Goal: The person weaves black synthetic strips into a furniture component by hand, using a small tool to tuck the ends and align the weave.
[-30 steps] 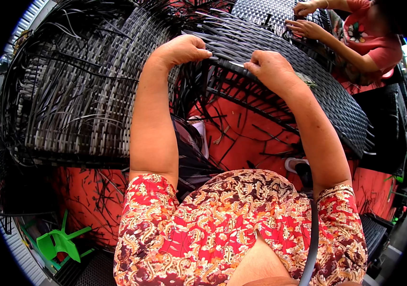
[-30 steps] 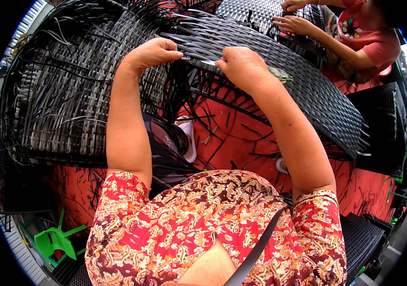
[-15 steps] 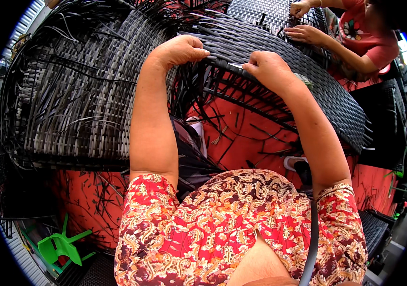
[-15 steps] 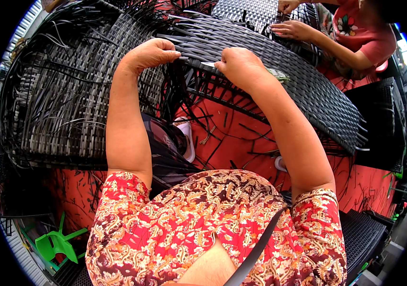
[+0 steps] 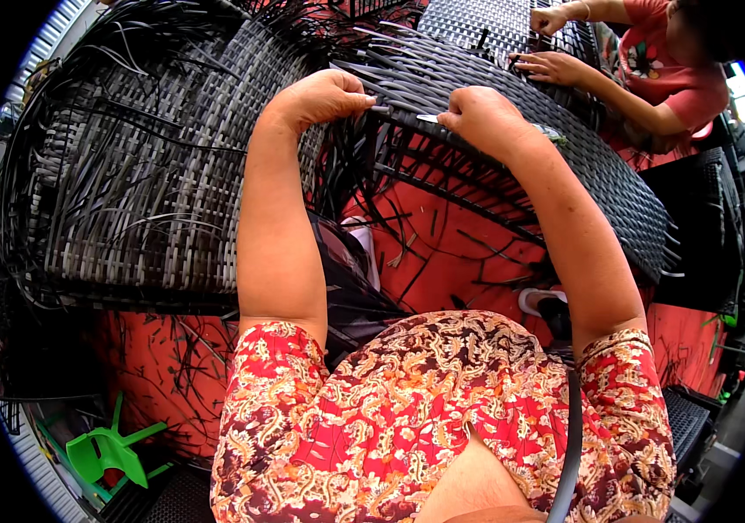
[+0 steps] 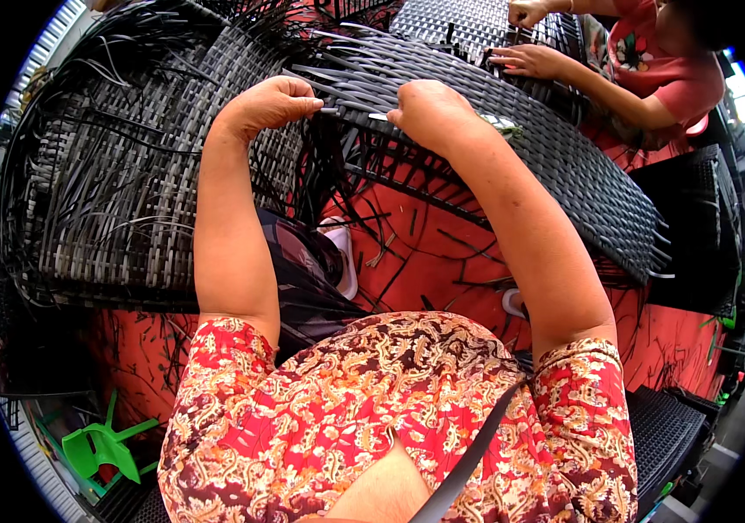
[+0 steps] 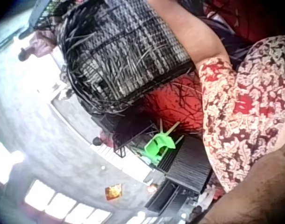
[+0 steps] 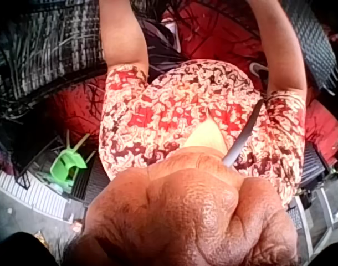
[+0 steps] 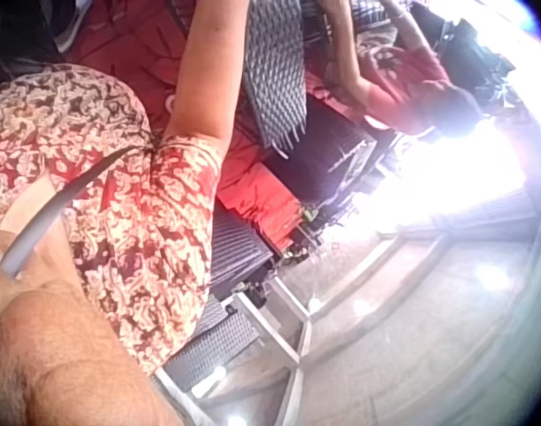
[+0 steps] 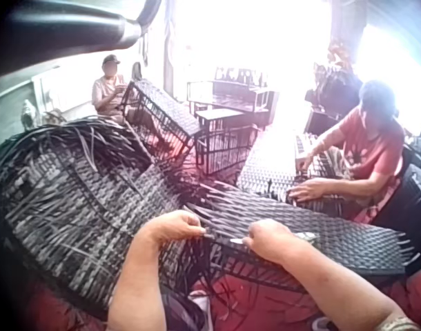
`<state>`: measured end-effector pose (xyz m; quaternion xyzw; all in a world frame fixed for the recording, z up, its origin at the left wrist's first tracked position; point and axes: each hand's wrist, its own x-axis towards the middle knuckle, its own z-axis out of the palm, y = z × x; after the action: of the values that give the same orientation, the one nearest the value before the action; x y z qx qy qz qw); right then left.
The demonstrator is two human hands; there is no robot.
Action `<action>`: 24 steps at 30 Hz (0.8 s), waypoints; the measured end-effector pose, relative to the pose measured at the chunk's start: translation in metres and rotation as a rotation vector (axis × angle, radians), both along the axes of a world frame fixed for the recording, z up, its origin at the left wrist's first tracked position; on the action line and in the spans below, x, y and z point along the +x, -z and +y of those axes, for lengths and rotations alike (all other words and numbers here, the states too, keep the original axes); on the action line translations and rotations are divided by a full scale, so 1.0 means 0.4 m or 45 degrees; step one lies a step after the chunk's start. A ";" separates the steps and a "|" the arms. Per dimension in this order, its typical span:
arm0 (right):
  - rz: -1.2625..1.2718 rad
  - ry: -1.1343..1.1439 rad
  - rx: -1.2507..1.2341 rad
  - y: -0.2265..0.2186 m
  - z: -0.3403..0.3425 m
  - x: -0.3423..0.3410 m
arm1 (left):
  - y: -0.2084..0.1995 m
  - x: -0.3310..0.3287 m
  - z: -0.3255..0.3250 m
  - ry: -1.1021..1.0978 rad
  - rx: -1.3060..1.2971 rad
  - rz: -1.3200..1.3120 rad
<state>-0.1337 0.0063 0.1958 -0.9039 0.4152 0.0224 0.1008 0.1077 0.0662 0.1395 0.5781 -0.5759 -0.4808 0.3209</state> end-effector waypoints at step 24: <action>-0.295 0.135 0.192 0.054 0.002 -0.043 | 0.021 -0.070 -0.032 0.017 -0.076 0.018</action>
<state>-0.1511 0.0072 0.1743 -0.8671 0.4450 -0.0562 0.2167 0.0797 0.0535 0.1311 0.5611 -0.5916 -0.4694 0.3389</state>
